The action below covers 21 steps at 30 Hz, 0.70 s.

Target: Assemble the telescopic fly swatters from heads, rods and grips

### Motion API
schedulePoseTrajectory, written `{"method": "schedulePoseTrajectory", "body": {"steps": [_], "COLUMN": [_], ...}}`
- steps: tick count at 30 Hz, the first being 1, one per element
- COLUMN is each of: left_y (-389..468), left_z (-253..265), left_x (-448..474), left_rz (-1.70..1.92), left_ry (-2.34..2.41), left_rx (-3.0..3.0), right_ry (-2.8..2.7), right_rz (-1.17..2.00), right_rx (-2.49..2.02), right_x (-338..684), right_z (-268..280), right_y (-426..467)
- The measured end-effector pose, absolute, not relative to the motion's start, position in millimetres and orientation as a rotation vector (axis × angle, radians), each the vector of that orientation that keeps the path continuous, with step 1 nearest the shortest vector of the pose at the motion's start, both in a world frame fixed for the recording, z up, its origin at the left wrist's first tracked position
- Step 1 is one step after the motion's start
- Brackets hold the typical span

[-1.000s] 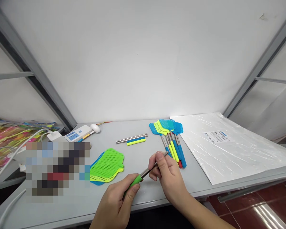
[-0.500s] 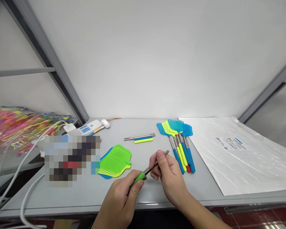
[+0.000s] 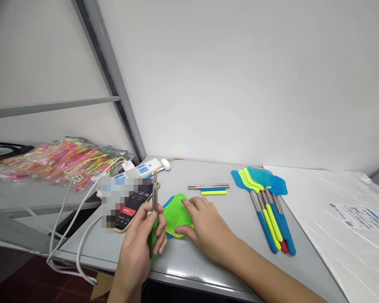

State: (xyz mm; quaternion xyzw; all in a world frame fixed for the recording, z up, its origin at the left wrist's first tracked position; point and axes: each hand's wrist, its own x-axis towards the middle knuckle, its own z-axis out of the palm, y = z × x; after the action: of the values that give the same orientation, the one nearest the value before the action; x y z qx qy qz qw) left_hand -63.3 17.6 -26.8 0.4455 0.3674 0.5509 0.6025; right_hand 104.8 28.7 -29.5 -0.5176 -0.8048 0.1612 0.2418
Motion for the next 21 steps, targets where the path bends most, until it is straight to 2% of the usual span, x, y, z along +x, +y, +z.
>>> {"method": "schedulePoseTrajectory", "body": {"steps": [3, 7, 16, 21], "left_y": [21.0, 21.5, 24.3, 24.7], "left_z": [-33.0, -37.8, -37.2, -35.3], "left_x": [-65.9, -67.6, -69.9, -63.7], "left_rz": [1.247, 1.133, 1.162, 1.162], "left_ry": [0.775, 0.724, 0.749, 0.724], "left_rx": [1.004, 1.028, 1.040, 0.984], "right_ry": [-2.485, -2.647, -2.536, -2.363], "right_rz": [0.186, 0.046, -0.404, -0.438], "right_rx": [-1.392, -1.370, -1.210, -1.167], "right_x": [95.7, 91.0, 100.0, 126.7], "right_z": [-40.8, -50.4, -70.7, -69.9], "right_y": [32.5, 28.8, 0.6, -14.8]}}
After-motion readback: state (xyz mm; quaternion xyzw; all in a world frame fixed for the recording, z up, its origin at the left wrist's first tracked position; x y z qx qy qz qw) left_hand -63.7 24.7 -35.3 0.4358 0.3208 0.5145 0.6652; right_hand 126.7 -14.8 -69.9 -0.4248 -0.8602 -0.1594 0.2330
